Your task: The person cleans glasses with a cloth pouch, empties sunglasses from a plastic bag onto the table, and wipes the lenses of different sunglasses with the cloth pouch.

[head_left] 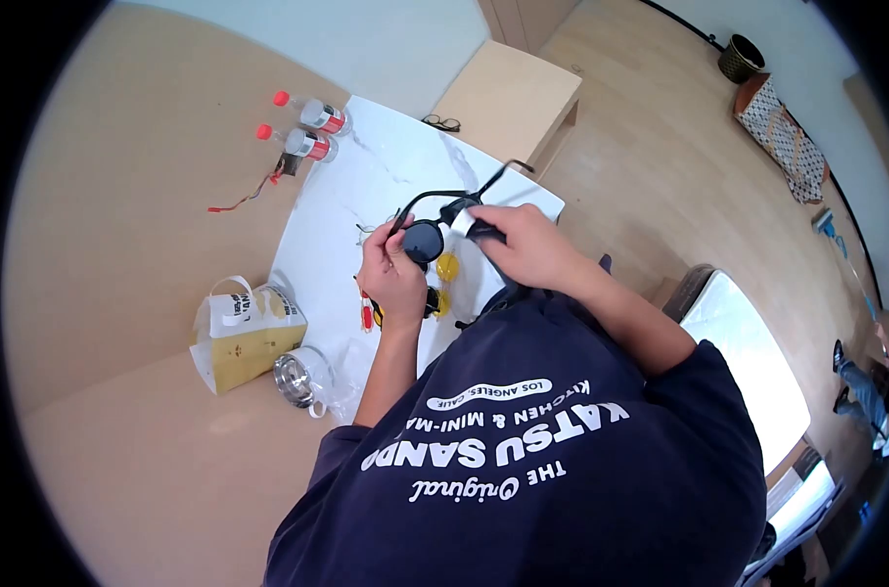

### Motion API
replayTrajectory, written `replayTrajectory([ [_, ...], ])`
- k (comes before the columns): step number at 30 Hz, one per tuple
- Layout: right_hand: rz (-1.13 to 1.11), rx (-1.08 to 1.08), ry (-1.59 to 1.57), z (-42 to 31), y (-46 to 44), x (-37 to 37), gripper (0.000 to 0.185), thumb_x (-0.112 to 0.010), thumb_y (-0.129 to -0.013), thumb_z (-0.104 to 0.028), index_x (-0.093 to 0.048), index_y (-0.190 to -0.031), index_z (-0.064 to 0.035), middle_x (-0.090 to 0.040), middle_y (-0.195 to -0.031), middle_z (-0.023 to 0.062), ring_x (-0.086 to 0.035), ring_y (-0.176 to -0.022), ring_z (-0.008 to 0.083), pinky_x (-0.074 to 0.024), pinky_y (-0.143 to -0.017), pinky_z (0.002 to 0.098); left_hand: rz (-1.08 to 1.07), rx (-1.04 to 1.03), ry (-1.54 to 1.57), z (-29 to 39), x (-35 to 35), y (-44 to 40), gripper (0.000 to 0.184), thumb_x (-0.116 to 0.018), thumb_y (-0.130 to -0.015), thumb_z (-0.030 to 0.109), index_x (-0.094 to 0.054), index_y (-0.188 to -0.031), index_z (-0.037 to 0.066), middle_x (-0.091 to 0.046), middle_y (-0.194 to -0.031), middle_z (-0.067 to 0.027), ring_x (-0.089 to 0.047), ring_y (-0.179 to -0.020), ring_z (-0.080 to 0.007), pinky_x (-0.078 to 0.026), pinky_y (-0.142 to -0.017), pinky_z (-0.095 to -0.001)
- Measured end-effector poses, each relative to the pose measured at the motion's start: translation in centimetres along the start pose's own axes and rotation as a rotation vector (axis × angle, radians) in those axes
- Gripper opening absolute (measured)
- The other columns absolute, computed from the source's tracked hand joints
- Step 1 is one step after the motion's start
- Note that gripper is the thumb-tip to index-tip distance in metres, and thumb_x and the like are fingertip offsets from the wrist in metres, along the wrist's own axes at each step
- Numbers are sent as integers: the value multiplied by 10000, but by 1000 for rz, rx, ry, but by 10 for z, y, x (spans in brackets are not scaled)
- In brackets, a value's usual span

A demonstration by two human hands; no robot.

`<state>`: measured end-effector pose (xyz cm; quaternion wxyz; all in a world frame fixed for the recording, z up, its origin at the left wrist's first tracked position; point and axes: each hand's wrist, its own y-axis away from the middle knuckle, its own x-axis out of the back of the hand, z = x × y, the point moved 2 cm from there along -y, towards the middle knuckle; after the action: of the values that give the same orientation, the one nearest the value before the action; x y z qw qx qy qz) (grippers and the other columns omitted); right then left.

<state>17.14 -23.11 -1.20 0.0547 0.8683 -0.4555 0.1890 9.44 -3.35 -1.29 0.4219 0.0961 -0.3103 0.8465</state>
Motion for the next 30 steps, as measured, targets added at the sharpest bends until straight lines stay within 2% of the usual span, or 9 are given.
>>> replayTrajectory([
  [2,-8,-162,-193,-14,-5,13,358,-584,-823,-76,-643,-1170,-8,-663,-807,244,-662,-710,381,-512,-653,422,32,-10,44,-1,5,-2,141,-466,-1049,63,-530,-1073,-61,-718,-1034,-181,-697,-975,-223,-546,-909,-324],
  [5,322,53,113,7,-8,6,362,-585,-835,-72,-639,-1187,-6,-678,-875,253,-662,-783,399,-519,-706,417,-2,-21,-82,1,12,-5,144,-471,-1049,71,-532,-1060,-58,-718,-1031,-181,-696,-984,-227,-543,-920,-330],
  [11,20,-74,-197,-7,1,1,411,-608,-840,-76,-613,-1248,-31,-658,-922,210,-632,-845,408,-507,-752,457,-26,-19,13,-1,5,-2,142,-470,-1045,62,-527,-1084,-62,-717,-1044,-189,-691,-1021,-237,-530,-943,-338],
  [12,168,83,-129,-7,-1,0,397,-608,-841,-76,-619,-1235,-34,-657,-912,209,-635,-826,395,-505,-733,450,-31,-26,30,-1,6,-1,142,-471,-1045,63,-528,-1082,-62,-716,-1046,-190,-691,-1024,-238,-529,-945,-338],
  [15,197,71,47,-2,-3,2,369,-601,-837,-68,-628,-1202,-22,-679,-952,243,-647,-818,397,-512,-734,436,-34,-42,41,-1,6,0,143,-456,-1051,66,-526,-1085,-55,-714,-1056,-186,-689,-1012,-230,-528,-940,-339],
  [19,28,-45,-111,-11,-3,5,388,-606,-838,-71,-622,-1225,-55,-673,-918,207,-643,-848,388,-504,-737,443,-15,-39,79,-5,6,1,145,-440,-1057,69,-522,-1087,-46,-715,-1055,-173,-683,-983,-210,-528,-928,-331],
  [24,184,220,-32,-10,-9,-5,347,-592,-818,-68,-642,-1157,-10,-690,-899,222,-654,-784,411,-515,-698,432,-14,-49,15,0,8,0,142,-442,-1061,84,-515,-1076,-37,-714,-1054,-166,-673,-983,-196,-524,-925,-316],
  [27,56,74,-146,-3,-4,-6,358,-597,-821,-72,-639,-1172,-15,-684,-847,223,-659,-764,402,-515,-691,436,14,-8,83,4,9,-3,144,-444,-1064,96,-510,-1072,-32,-712,-1060,-168,-672,-989,-196,-520,-930,-316],
  [30,185,51,-80,-1,-5,0,362,-594,-828,-74,-636,-1182,-16,-675,-814,229,-650,-741,406,-511,-678,441,48,12,113,2,15,-5,159,-446,-1068,119,-509,-1066,-27,-709,-1063,-180,-674,-1007,-208,-521,-939,-325],
])
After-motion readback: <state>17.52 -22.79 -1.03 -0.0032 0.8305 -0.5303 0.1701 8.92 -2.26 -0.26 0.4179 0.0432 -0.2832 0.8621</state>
